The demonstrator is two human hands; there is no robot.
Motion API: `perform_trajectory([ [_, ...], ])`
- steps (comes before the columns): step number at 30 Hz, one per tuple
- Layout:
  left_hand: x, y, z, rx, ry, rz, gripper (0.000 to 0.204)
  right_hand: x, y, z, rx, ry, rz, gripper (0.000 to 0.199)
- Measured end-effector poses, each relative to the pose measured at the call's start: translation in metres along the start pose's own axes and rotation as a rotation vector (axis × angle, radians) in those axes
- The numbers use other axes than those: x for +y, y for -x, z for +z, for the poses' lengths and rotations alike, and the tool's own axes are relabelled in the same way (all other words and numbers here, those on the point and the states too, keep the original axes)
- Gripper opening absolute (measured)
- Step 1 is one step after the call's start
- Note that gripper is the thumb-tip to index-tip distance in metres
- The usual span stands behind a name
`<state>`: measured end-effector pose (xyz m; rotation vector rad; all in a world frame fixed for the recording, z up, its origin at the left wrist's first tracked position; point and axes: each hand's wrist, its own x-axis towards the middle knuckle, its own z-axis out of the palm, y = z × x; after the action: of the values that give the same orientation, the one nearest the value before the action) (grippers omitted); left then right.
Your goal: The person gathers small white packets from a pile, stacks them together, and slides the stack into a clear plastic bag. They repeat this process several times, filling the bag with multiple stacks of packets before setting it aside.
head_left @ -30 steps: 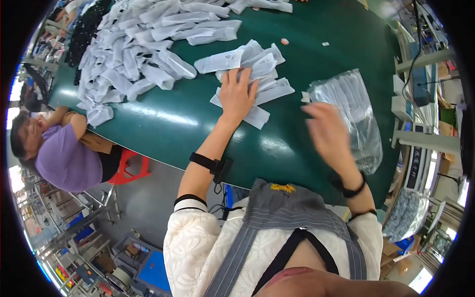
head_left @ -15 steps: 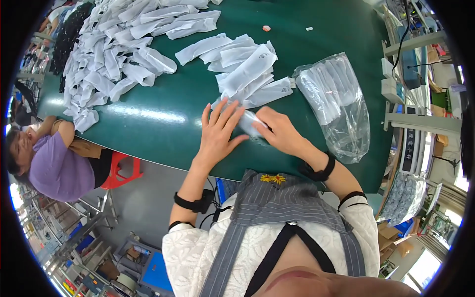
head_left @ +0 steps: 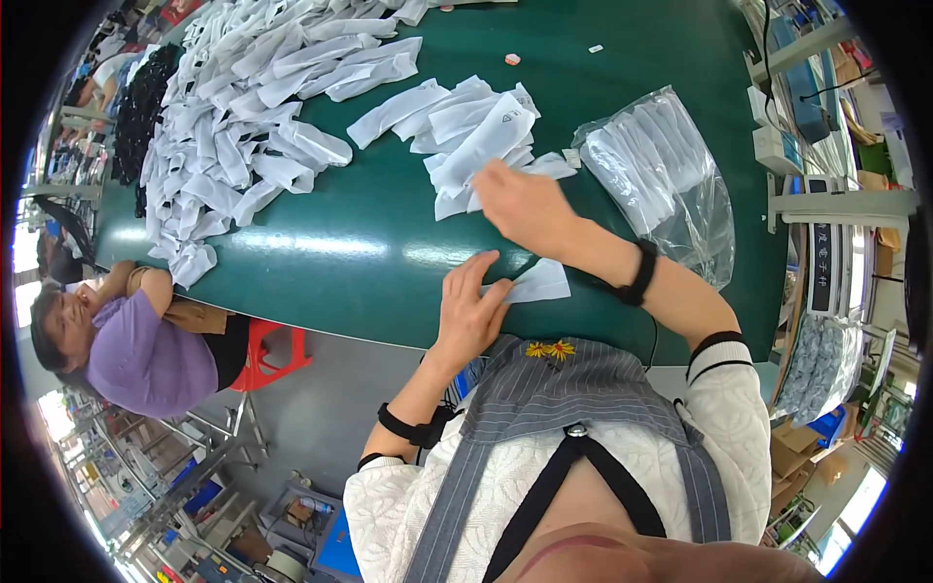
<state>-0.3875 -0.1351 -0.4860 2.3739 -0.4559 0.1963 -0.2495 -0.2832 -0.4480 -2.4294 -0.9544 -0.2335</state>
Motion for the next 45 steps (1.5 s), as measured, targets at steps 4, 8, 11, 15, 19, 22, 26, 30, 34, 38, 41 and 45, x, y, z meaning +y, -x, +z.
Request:
perform_trajectory([
  [4,0.014,0.001,-0.002,0.149,-0.031,0.021,0.029,0.005,0.018,-0.035,0.088,-0.565,0.324,0.016],
  [8,0.012,-0.022,0.000,0.148,-0.132,0.083,0.028,0.034,0.075,0.006,0.057,-0.952,0.621,0.016],
  [11,0.000,-0.028,0.003,0.062,-0.284,0.064,0.029,0.031,0.094,0.013,-0.103,-0.969,0.726,0.015],
  [15,-0.027,-0.038,0.015,-0.027,-0.190,0.194,0.025,0.034,0.087,-0.006,-0.375,-0.727,0.689,0.012],
  [19,-0.031,-0.042,0.027,-0.024,-0.175,0.176,0.034,0.043,0.043,-0.020,0.031,-0.019,0.220,0.016],
  [22,-0.029,-0.047,0.019,-0.090,-0.201,0.183,0.042,0.058,0.010,0.020,0.067,0.074,-0.038,0.023],
  [26,-0.014,-0.039,0.012,-0.087,-0.222,0.246,0.047,0.061,-0.002,0.042,-0.091,0.181,-0.023,0.032],
  [30,-0.013,-0.042,0.002,-0.123,-0.212,0.150,0.046,0.060,0.015,0.030,-0.141,0.072,-0.005,0.032],
  [34,-0.015,-0.040,-0.002,-0.038,-0.225,0.092,0.048,0.058,0.017,0.019,-0.403,0.011,0.236,0.032],
  [38,-0.020,-0.039,-0.002,-0.031,-0.206,0.131,0.043,0.054,0.026,0.015,-0.264,-0.244,0.414,0.025],
  [41,-0.019,-0.044,-0.006,-0.019,-0.242,0.130,0.044,0.044,0.025,0.000,-0.542,-0.067,0.345,0.017],
  [45,-0.024,-0.044,-0.012,-0.113,-0.224,0.163,0.046,0.036,0.029,-0.029,-0.816,-0.307,0.194,0.016],
])
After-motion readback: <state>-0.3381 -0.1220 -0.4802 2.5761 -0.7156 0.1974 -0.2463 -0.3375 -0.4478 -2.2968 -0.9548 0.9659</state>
